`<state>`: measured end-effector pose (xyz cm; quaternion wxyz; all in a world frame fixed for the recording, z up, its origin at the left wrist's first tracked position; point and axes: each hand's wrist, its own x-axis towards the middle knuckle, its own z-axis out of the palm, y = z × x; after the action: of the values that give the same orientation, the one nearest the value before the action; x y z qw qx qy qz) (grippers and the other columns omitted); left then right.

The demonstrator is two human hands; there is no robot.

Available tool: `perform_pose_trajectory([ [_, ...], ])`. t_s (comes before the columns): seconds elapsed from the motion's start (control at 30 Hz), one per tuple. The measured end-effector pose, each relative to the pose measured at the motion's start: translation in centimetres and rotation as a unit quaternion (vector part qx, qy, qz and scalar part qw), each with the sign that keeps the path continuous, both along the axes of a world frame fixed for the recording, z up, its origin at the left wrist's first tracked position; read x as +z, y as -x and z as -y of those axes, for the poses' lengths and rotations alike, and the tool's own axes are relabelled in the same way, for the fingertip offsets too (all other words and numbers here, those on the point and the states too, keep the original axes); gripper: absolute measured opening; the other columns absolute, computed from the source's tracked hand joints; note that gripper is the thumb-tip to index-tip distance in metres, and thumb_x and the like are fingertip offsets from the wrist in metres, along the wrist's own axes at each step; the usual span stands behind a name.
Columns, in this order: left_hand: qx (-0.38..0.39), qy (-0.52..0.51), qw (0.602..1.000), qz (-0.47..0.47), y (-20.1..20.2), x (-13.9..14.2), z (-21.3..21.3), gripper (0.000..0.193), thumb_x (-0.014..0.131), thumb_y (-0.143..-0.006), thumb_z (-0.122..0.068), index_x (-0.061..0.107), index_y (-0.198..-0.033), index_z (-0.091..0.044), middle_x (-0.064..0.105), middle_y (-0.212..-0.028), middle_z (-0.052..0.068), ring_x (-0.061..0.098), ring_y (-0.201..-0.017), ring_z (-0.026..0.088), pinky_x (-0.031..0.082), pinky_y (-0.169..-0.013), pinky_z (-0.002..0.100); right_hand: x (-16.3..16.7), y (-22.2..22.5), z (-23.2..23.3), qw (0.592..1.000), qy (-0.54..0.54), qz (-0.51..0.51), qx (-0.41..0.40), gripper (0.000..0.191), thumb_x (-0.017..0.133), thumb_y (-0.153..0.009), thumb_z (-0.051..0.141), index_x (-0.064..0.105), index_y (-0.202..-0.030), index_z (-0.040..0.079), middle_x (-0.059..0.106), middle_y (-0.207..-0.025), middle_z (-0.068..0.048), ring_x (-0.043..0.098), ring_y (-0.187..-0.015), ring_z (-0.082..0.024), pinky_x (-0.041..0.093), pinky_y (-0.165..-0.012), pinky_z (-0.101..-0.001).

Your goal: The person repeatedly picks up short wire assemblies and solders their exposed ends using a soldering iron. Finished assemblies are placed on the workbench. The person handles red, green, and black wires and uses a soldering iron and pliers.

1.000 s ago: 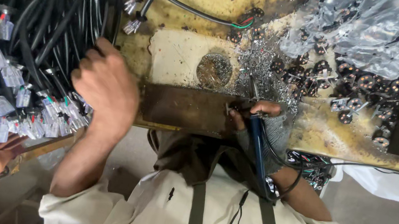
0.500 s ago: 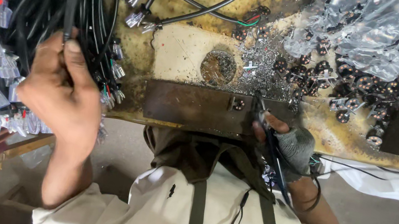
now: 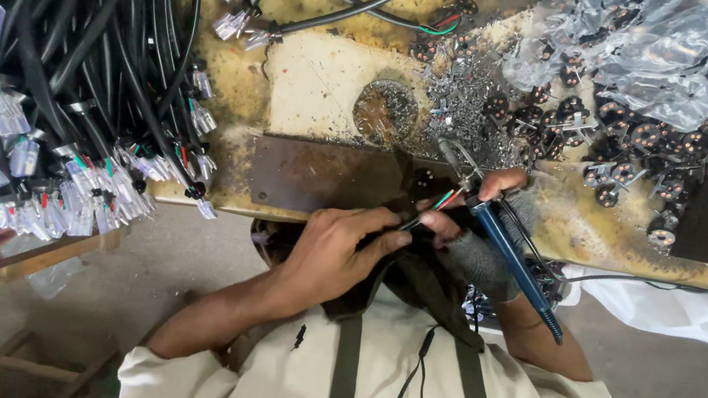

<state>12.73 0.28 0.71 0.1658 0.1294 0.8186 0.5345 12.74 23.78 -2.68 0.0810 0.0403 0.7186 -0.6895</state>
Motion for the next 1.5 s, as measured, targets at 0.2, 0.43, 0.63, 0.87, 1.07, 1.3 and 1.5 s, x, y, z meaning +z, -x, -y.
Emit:
perform_pose_trajectory([
  [0.2,0.004,-0.075,0.997,0.018,1.8,0.0,-0.5,0.020,0.068,-0.097,-0.019,0.073,-0.105,-0.002,0.074,-0.088,0.016,0.076,-0.079,0.029,0.057,-0.064,0.035,-0.6,0.2,0.6,0.999,0.040,0.028,0.000,0.045,0.074,-0.097,0.004,0.031,-0.111,0.011,0.076,-0.100,-0.013,0.069,-0.066,-0.014,0.057,-0.058,-0.0262],
  [0.43,0.056,-0.176,0.972,0.143,1.1,-3.4,-1.7,0.022,0.062,-0.104,-0.019,0.072,-0.097,0.000,0.071,-0.077,0.006,0.064,-0.065,0.009,0.051,-0.058,0.027,-1.4,0.4,-0.2,1.000,0.011,0.024,-0.010,0.050,0.074,-0.094,0.002,0.029,-0.114,0.012,0.073,-0.095,-0.015,0.069,-0.066,-0.014,0.056,-0.054,-0.0268],
  [0.63,0.011,-0.141,0.979,0.147,1.2,-3.7,-1.6,0.023,0.064,-0.107,-0.018,0.072,-0.095,0.000,0.066,-0.074,0.008,0.060,-0.064,0.009,0.048,-0.059,0.026,-2.8,0.2,0.0,0.999,0.027,-0.029,0.026,0.053,0.076,-0.094,0.000,0.027,-0.113,0.013,0.075,-0.093,-0.012,0.068,-0.068,-0.011,0.055,-0.060,-0.0240],
  [0.87,0.065,0.016,0.969,-0.237,0.6,-2.4,-2.0,0.017,0.081,-0.093,-0.014,0.074,-0.105,-0.004,0.071,-0.086,0.011,0.072,-0.072,0.027,0.057,-0.064,0.036,-1.4,0.2,-0.6,0.957,-0.239,-0.152,0.060,0.030,0.087,-0.081,0.014,0.061,-0.095,0.014,0.065,-0.092,-0.004,0.054,-0.090,-0.016,0.042,-0.091,-0.0307],
  [1.07,0.197,-0.068,0.965,-0.160,-0.6,-3.6,-3.5,0.013,0.076,-0.098,-0.010,0.070,-0.107,-0.003,0.074,-0.099,0.012,0.076,-0.085,0.024,0.060,-0.073,0.031,-1.8,0.5,1.1,0.943,-0.309,-0.072,0.104,0.020,0.083,-0.085,0.021,0.068,-0.095,0.013,0.066,-0.090,0.003,0.059,-0.091,-0.015,0.043,-0.089,-0.0328],
  [1.3,0.212,-0.051,0.970,-0.108,-0.6,-4.2,-3.4,0.015,0.077,-0.096,-0.008,0.066,-0.104,-0.001,0.073,-0.093,0.014,0.073,-0.079,0.020,0.058,-0.072,0.031,-1.7,-0.1,2.0,0.959,-0.250,-0.133,0.017,0.048,0.086,-0.090,0.019,0.040,-0.106,0.018,0.061,-0.091,0.000,0.064,-0.088,-0.011,0.049,-0.084,-0.0257],
  [1.5,0.144,-0.070,0.982,-0.101,-0.3,-3.4,-2.1,0.016,0.078,-0.092,-0.005,0.068,-0.104,-0.001,0.074,-0.094,0.012,0.075,-0.081,0.022,0.059,-0.074,0.032,-2.9,-0.4,1.8,0.978,-0.125,-0.166,-0.014,0.052,0.084,-0.092,0.002,0.036,-0.111,0.007,0.062,-0.098,-0.003,0.061,-0.090,-0.013,0.047,-0.090,-0.0263],
])
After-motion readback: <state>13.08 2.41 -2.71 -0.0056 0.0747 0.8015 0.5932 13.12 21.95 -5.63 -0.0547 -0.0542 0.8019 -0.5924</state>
